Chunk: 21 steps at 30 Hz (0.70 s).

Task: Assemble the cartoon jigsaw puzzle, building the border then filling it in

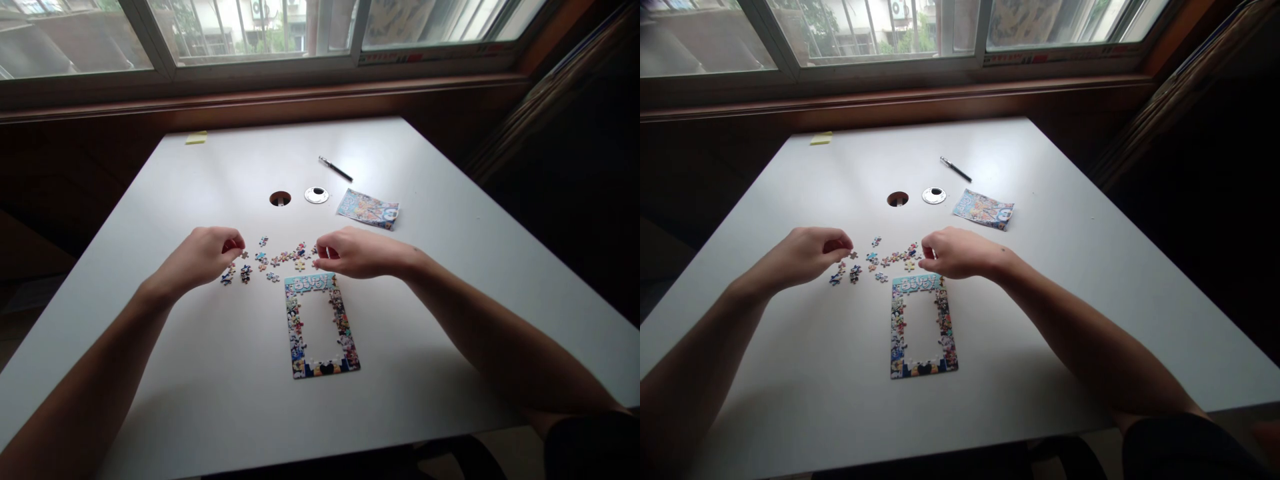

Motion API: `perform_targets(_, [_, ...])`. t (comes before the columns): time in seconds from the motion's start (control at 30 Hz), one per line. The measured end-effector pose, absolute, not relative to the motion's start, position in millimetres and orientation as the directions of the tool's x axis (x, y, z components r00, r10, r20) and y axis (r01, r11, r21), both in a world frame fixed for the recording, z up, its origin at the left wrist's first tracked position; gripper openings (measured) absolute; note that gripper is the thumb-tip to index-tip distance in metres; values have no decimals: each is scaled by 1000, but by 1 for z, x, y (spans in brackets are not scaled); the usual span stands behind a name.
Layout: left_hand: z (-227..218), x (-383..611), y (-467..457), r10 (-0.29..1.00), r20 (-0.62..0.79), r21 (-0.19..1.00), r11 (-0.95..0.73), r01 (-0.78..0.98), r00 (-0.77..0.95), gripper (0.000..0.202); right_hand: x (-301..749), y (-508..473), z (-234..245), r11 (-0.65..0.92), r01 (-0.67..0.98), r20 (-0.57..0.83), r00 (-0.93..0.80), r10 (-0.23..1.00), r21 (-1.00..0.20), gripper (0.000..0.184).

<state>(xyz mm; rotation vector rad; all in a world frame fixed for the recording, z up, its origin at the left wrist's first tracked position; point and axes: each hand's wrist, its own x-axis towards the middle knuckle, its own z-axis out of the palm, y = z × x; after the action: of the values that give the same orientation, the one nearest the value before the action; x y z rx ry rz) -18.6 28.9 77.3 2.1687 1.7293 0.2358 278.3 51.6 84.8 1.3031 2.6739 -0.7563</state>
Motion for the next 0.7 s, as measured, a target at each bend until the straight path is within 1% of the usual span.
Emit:
perform_targets(0.07, [73, -20, 31, 965, -67, 322, -219, 921, 253, 23, 279, 52, 85, 514, 763, -278, -630, 725, -392, 31])
perform_targets(0.17, [69, -17, 30, 951, 50, 188, -309, 932, 305, 24, 279, 52, 84, 516, 764, -281, -631, 723, -388, 31])
perform_targets(0.2, [68, -15, 29, 945, 69, 145, -326, 934, 319, 25, 279, 53, 84, 517, 763, -281, -632, 722, -388, 31])
perform_targets(0.27, [65, -13, 27, 939, 44, 90, -345, 934, 342, 25, 279, 53, 84, 520, 764, -280, -632, 723, -383, 32])
perform_targets(0.4, [58, -10, 26, 919, -37, 72, -389, 918, 392, 22, 280, 53, 84, 522, 765, -275, -631, 726, -378, 33])
perform_targets(0.53, [56, -10, 27, 918, -44, 65, -390, 919, 393, 23, 279, 53, 85, 524, 760, -271, -635, 723, -385, 32])
perform_targets(0.7, [58, -9, 27, 936, -64, 13, -345, 939, 345, 22, 282, 57, 84, 523, 771, -273, -625, 731, -362, 31])
